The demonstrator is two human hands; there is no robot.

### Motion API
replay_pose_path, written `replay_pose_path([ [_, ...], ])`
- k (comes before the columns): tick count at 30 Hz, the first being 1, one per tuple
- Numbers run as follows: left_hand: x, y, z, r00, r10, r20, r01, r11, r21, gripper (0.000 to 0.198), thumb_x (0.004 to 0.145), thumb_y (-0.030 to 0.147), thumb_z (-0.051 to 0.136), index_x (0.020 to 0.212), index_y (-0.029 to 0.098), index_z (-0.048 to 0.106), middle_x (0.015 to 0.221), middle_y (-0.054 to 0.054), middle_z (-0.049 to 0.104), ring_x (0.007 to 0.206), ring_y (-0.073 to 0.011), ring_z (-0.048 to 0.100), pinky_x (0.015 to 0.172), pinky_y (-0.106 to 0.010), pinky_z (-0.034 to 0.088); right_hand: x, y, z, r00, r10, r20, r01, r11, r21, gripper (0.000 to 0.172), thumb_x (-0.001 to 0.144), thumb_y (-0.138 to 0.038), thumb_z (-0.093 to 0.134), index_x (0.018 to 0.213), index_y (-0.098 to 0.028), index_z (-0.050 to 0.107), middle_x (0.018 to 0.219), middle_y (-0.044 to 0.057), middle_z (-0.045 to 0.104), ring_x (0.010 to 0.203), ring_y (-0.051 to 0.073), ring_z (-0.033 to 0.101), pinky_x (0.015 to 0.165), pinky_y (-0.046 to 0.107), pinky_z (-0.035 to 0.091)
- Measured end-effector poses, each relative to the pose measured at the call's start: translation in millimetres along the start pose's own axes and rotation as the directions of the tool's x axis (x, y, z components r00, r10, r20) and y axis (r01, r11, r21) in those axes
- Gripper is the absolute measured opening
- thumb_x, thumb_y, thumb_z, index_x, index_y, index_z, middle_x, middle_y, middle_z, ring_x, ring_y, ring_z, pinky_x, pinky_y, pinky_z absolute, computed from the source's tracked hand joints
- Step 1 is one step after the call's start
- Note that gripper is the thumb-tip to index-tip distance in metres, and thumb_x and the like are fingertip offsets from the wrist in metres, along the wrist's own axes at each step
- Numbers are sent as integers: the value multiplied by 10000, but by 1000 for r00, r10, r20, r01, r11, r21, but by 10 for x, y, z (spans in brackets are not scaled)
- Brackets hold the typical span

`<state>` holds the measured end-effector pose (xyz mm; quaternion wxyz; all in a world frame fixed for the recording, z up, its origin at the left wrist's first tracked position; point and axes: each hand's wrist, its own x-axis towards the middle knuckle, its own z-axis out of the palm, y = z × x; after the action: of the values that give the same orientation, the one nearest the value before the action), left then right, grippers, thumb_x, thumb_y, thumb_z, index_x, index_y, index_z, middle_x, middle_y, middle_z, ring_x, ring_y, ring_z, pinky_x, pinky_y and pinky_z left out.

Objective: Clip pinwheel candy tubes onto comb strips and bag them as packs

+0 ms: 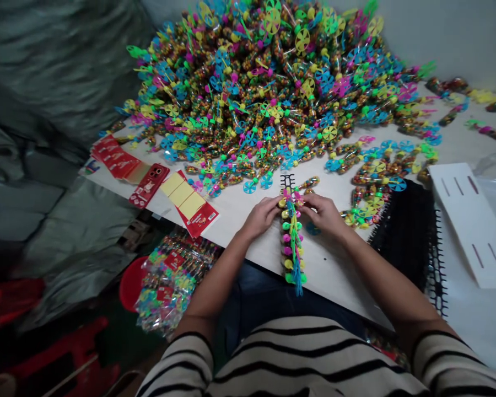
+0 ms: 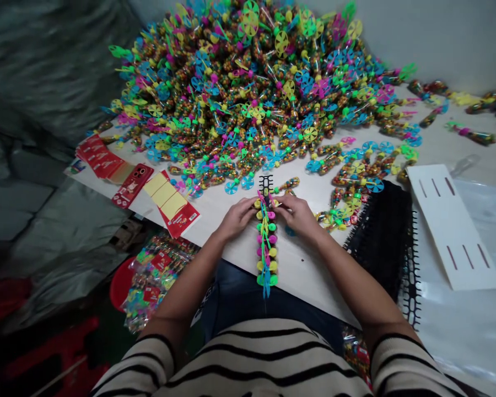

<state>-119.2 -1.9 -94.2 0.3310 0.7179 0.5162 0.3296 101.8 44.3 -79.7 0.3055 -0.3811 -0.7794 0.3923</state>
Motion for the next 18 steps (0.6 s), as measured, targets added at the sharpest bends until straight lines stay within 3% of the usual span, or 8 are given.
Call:
replay_pose_path([
  [6,-78,-39,169,998,-18,-68,14,998,-60,404,927,221,432,1309,207,563,1203,-105,624,1145,-200,569,1000,-339,460,-9,-16,74,992,-117,49,120,990,-77,317,932,-373,481,1126,-235,690,879,79,674,824,201,609,783,348,494],
  [11,-75,-18,266,989,-36,-141,25,997,-76,436,918,202,422,1339,205,535,1227,-102,616,1160,-205,563,1011,-350,456,-12,-112,101,980,-165,115,180,974,-136,423,950,-303,428,1351,-223,541,1069,126,644,980,229,602,871,408,495],
  [14,-103,-26,161,998,3,-64,-8,997,-78,491,897,185,446,1384,223,488,1277,-94,609,1177,-206,561,1016,-351,450,-4,-126,-51,968,-134,214,161,980,-114,473,938,-287,444,1406,-229,476,1160,119,643,1019,226,614,866,400,512],
  [16,-102,-75,-3,1000,31,-4,-31,996,-87,491,881,176,465,1368,223,506,1268,-85,626,1148,-196,582,996,-337,461,64,-90,-249,967,-65,246,103,984,-145,433,922,-294,477,1343,-225,549,1121,97,681,930,209,648,792,352,532],
  [18,-36,-157,-208,998,-3,-58,0,999,-52,417,880,173,453,1273,197,591,1182,-82,674,1071,-185,618,949,-323,483,220,-17,-468,982,28,186,22,966,-258,346,907,-294,502,1203,-205,659,1045,87,716,845,202,664,752,328,530],
])
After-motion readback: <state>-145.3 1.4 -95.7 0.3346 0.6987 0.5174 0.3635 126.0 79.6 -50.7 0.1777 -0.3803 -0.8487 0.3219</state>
